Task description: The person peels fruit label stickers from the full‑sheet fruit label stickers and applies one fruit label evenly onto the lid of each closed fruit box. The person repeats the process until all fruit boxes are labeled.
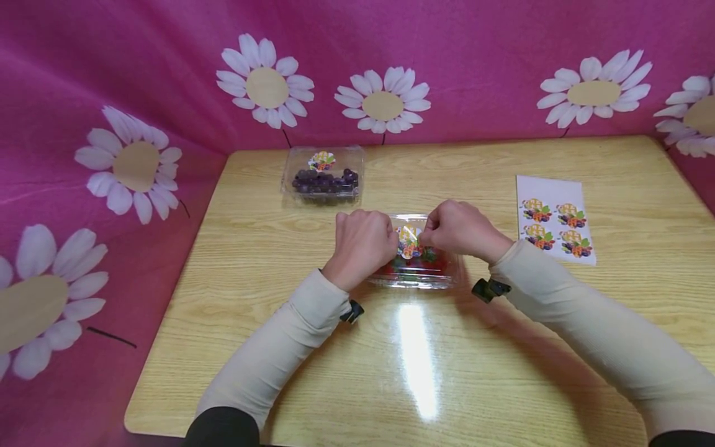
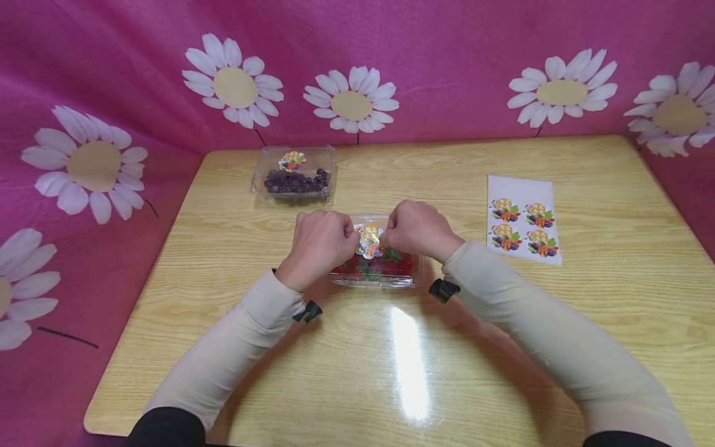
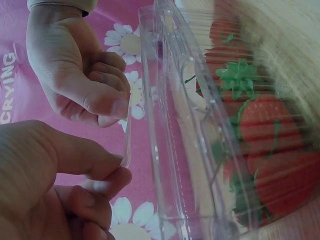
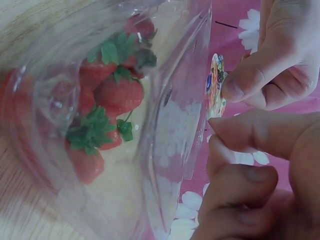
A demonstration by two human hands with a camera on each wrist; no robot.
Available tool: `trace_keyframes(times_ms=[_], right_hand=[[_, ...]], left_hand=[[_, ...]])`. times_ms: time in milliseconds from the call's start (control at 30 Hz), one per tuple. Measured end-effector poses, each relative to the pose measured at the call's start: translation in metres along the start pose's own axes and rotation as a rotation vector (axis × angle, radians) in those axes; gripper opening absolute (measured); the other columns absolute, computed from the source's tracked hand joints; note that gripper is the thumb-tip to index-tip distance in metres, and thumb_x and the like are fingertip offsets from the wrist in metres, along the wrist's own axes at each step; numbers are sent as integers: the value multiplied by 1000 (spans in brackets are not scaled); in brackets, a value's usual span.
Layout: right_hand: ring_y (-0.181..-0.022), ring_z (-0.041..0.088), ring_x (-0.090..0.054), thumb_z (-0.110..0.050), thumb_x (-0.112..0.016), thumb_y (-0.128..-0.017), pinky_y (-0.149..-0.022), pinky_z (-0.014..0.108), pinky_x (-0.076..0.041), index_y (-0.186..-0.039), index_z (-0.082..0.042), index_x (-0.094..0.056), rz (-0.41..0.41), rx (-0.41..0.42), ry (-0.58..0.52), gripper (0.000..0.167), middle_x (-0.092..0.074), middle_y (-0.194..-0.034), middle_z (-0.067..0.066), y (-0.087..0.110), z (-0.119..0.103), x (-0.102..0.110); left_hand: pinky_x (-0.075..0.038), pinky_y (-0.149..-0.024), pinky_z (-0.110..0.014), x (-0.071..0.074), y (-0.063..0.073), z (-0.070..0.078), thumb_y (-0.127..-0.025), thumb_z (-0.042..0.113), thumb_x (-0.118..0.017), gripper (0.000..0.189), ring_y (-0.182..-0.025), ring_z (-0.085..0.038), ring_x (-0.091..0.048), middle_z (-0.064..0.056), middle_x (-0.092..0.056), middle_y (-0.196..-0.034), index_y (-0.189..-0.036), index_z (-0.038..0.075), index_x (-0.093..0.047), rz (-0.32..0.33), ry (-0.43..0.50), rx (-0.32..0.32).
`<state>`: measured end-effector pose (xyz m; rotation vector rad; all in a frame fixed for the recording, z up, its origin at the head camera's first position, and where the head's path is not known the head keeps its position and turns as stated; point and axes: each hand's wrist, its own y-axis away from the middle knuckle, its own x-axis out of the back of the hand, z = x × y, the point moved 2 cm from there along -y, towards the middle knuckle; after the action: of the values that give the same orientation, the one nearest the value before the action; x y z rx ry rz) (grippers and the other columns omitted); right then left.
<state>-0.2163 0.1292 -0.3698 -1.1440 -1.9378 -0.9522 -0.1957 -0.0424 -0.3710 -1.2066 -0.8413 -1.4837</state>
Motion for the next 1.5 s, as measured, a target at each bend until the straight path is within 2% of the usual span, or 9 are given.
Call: trace_keyframes(times_ms=[367, 667, 933, 1500], right_hand=[[-62, 15, -51, -20, -63, -82, -63, 29, -38, -68, -11, -71, 8, 1, 24, 19, -61, -57, -5, -2, -1, 2], [-64, 15, -52, -18, -63, -80, -61, 29, -37, -68, -12, -72, -2, -6, 31, 16, -60, -57, -5, -4, -2, 1], [-66, 16, -52, -20, -64, -81, -62, 29, -37, -66, -14, -69, 4, -9, 59, 18, -57, -57, -6, -4, -2, 1], [-60, 14, -49, -21, -64, -85, -60, 28, -37, -69, -10, -71, -29, -20, 23, 20, -58, -57, -5, -4, -2, -1]], left_hand=[[-32, -70, -37, -1, -3, 2, -86, 16, -59, 43, -57, -17, -51, 7, -34, -49, -49, 21, -36, -17, -20, 3], [-31, -67, -36, 0, -5, 3, -86, 17, -59, 46, -58, -18, -52, 8, -30, -50, -48, 22, -34, -21, -56, -10], [-35, -68, -39, -1, -5, 3, -86, 17, -59, 45, -58, -19, -54, 7, -34, -50, -49, 22, -35, -18, -83, -24], [-30, -72, -40, -4, -7, 1, -87, 18, -59, 43, -57, -19, -51, 6, -34, -52, -50, 21, -36, -56, -76, 9]])
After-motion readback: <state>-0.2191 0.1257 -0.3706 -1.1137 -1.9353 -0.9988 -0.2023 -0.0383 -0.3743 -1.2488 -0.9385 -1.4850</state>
